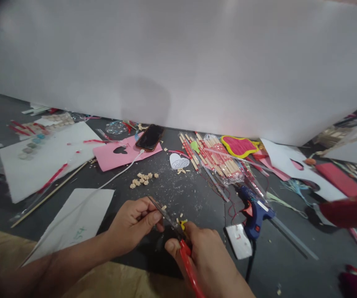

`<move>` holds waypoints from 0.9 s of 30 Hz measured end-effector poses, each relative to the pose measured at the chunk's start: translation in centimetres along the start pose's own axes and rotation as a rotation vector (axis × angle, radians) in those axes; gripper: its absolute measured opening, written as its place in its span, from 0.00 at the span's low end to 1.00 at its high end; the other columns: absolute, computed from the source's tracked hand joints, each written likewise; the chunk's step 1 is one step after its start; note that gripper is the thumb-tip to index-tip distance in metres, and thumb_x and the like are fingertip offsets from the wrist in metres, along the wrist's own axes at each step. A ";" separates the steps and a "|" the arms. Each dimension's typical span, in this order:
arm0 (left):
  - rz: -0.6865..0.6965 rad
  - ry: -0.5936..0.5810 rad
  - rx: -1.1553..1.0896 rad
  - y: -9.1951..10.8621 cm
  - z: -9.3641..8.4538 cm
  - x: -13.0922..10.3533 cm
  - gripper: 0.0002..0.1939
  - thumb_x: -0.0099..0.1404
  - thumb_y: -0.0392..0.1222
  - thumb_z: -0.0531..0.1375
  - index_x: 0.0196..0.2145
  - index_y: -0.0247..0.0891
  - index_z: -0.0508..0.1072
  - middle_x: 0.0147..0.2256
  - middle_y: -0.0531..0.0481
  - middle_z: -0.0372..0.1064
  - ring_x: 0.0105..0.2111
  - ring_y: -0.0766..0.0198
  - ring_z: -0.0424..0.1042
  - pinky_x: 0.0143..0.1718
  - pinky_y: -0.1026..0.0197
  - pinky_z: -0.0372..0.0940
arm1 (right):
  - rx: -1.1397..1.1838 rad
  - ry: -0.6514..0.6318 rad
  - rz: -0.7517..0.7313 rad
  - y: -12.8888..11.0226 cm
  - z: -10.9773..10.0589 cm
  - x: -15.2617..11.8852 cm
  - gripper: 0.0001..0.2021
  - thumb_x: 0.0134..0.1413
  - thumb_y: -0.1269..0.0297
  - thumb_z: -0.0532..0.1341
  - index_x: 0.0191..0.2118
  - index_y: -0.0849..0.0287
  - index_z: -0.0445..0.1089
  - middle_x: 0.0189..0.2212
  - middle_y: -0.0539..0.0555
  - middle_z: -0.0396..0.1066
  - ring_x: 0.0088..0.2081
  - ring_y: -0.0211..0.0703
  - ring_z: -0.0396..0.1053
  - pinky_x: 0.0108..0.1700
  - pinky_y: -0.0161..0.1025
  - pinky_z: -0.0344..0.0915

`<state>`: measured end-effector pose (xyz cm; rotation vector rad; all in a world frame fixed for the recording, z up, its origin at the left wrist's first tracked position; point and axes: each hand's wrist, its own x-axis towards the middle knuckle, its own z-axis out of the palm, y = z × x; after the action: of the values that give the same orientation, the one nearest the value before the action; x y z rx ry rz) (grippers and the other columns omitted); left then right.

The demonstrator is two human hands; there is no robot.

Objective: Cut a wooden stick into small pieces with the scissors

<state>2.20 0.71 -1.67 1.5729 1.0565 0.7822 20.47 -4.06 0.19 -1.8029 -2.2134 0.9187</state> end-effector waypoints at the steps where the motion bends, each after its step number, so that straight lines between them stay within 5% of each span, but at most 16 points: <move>1: -0.005 -0.006 0.001 0.0 0.0 0.1 0.09 0.61 0.40 0.54 0.26 0.35 0.68 0.21 0.50 0.73 0.18 0.69 0.69 0.18 0.70 0.58 | 0.009 -0.015 0.010 -0.1 -0.1 0.0 0.16 0.56 0.50 0.47 0.26 0.56 0.60 0.17 0.45 0.62 0.17 0.34 0.54 0.19 0.31 0.44; 22: -0.093 -0.029 -0.129 -1.3 -0.2 1.3 0.09 0.62 0.42 0.52 0.29 0.33 0.67 0.20 0.48 0.73 0.15 0.72 0.59 0.17 0.70 0.51 | 0.097 -0.219 0.070 -1.4 -2.9 1.6 0.22 0.57 0.46 0.43 0.27 0.58 0.62 0.22 0.49 0.62 0.23 0.35 0.56 0.22 0.31 0.50; 27: 0.003 -0.032 -0.033 -0.9 -1.0 1.6 0.11 0.62 0.41 0.52 0.25 0.34 0.67 0.20 0.48 0.72 0.16 0.71 0.60 0.20 0.69 0.53 | 0.234 -0.235 0.178 -2.0 -3.0 1.0 0.25 0.56 0.43 0.43 0.28 0.58 0.63 0.23 0.48 0.63 0.24 0.35 0.58 0.24 0.30 0.53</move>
<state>1.72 2.59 -2.33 1.5546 1.0127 0.7706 19.96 -2.20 3.38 -1.8850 -1.9863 1.4283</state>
